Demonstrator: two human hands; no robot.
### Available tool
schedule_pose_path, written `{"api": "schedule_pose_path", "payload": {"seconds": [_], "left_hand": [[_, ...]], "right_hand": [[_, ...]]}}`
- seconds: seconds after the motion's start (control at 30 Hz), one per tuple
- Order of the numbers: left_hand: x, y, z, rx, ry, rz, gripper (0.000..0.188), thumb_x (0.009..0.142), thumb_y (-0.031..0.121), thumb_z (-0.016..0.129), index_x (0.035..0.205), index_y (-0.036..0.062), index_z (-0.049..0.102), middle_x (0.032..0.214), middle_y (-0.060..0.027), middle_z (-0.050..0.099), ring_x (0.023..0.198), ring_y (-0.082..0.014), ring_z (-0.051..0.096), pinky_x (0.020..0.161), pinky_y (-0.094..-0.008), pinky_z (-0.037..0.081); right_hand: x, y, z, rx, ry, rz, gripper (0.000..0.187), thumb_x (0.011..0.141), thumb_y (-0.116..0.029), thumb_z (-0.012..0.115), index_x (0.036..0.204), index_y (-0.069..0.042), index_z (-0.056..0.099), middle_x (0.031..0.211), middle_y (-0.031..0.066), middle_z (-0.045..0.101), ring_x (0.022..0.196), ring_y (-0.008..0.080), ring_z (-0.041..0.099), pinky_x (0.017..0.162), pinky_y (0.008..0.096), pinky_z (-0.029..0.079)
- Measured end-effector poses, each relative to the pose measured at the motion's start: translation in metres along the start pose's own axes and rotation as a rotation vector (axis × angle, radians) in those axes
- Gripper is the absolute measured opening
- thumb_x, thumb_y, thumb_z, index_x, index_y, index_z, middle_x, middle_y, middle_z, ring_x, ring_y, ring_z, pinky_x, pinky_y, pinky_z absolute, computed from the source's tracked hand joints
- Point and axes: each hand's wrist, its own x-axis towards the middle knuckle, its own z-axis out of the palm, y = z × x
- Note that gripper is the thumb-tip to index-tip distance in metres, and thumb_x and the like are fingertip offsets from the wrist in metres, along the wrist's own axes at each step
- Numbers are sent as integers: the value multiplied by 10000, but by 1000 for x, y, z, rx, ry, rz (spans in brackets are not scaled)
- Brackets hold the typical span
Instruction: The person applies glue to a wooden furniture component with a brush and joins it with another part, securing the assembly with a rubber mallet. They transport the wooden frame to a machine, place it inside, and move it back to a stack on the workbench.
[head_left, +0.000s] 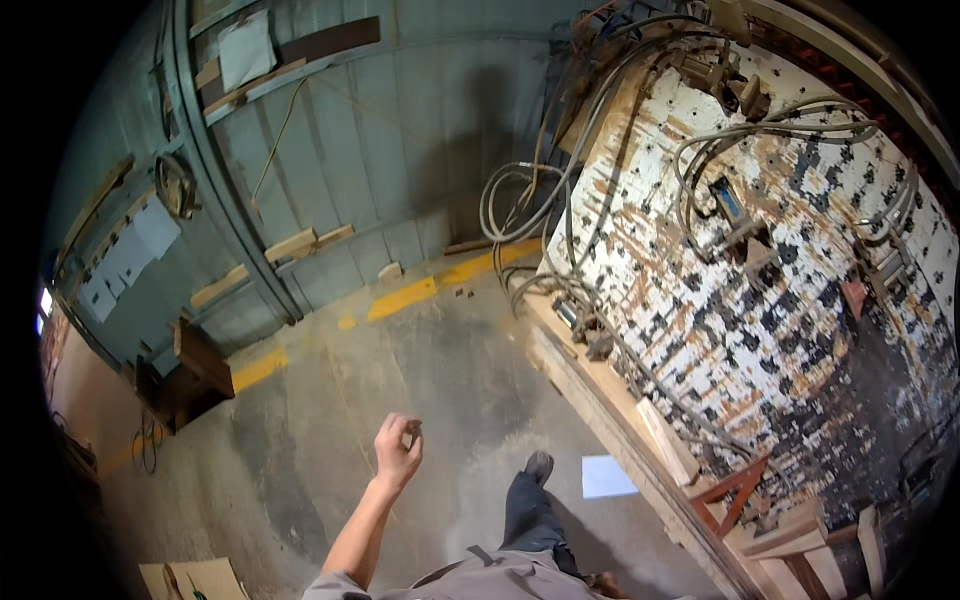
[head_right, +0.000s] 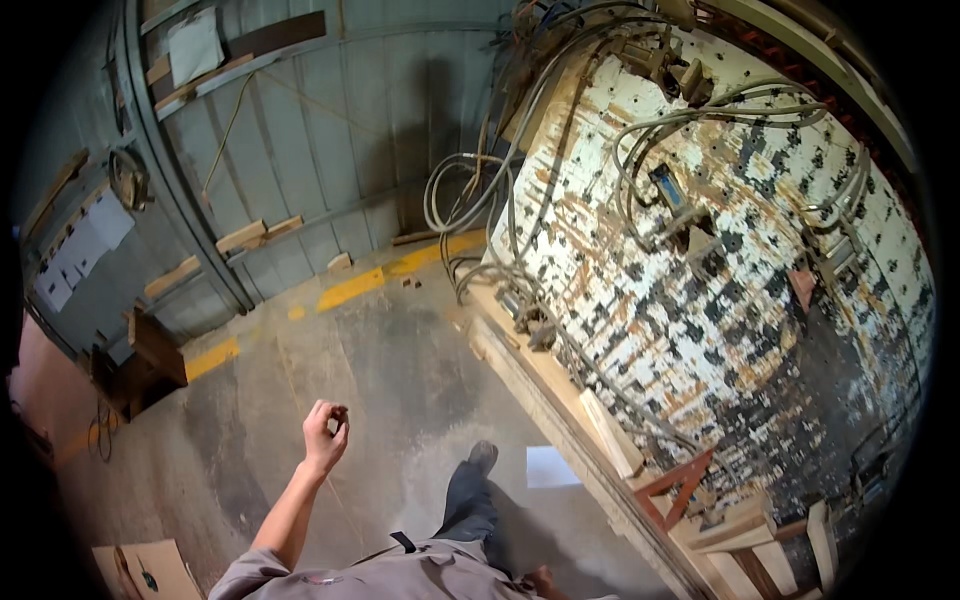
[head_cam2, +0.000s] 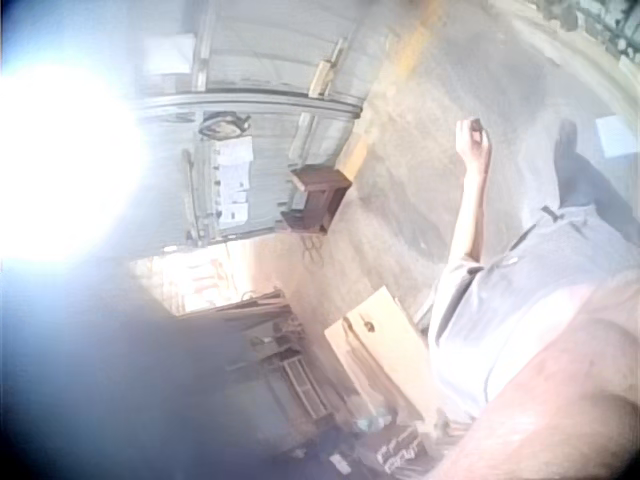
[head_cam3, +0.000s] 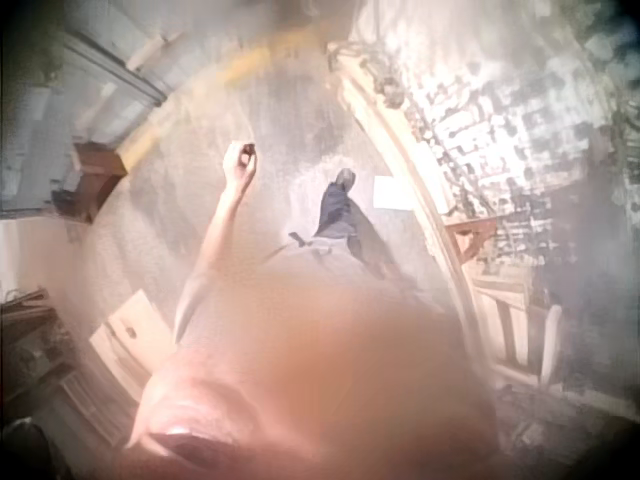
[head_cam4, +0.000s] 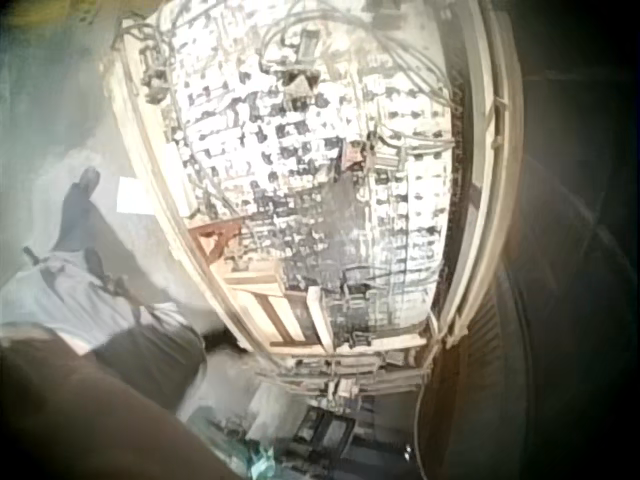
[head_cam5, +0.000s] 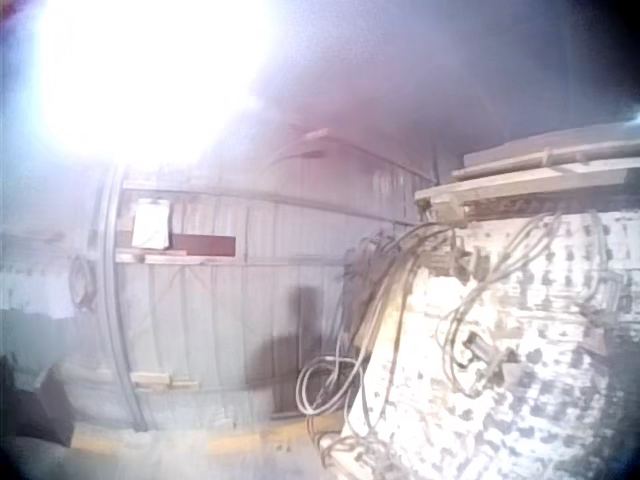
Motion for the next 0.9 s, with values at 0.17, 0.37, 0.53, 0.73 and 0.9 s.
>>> {"api": "schedule_pose_path", "payload": {"seconds": [0.17,0.37,0.53,0.73,0.9], "left_hand": [[203,28,102,63,40,314,218,671,-98,605,849,27,590,849,-148,569,811,-344,573,694,-380,478],[468,82,184,194,71,700,307,671,-8,656,964,37,575,1009,-166,566,929,-371,553,785,-426,479],[681,107,261,285,188,936,344,713,37,677,1038,69,567,1085,-142,565,993,-334,548,810,-414,478],[897,171,427,215,261,921,406,785,199,679,1171,107,590,1156,-139,593,1044,-335,555,896,-435,460],[1068,102,451,437,1,792,446,961,378,490,1299,94,551,1231,-144,617,1035,-291,637,860,-417,507]], "right_hand": [[86,-100,-101,112,107,-21,140,843,-145,590,809,-24,652,720,79,629,637,181,622,563,309,493],[170,-256,-247,967,39,-436,94,849,-86,608,818,2,617,702,71,585,574,160,585,492,277,463],[241,-300,-281,933,510,-549,154,837,-63,610,952,39,591,783,132,611,592,200,617,480,293,485],[244,-232,-235,1146,909,346,287,795,-125,638,1044,18,622,865,184,663,647,262,668,544,355,542],[201,-354,-96,103,437,347,195,733,-279,636,790,-95,671,845,156,665,798,273,650,645,478,511]]}}
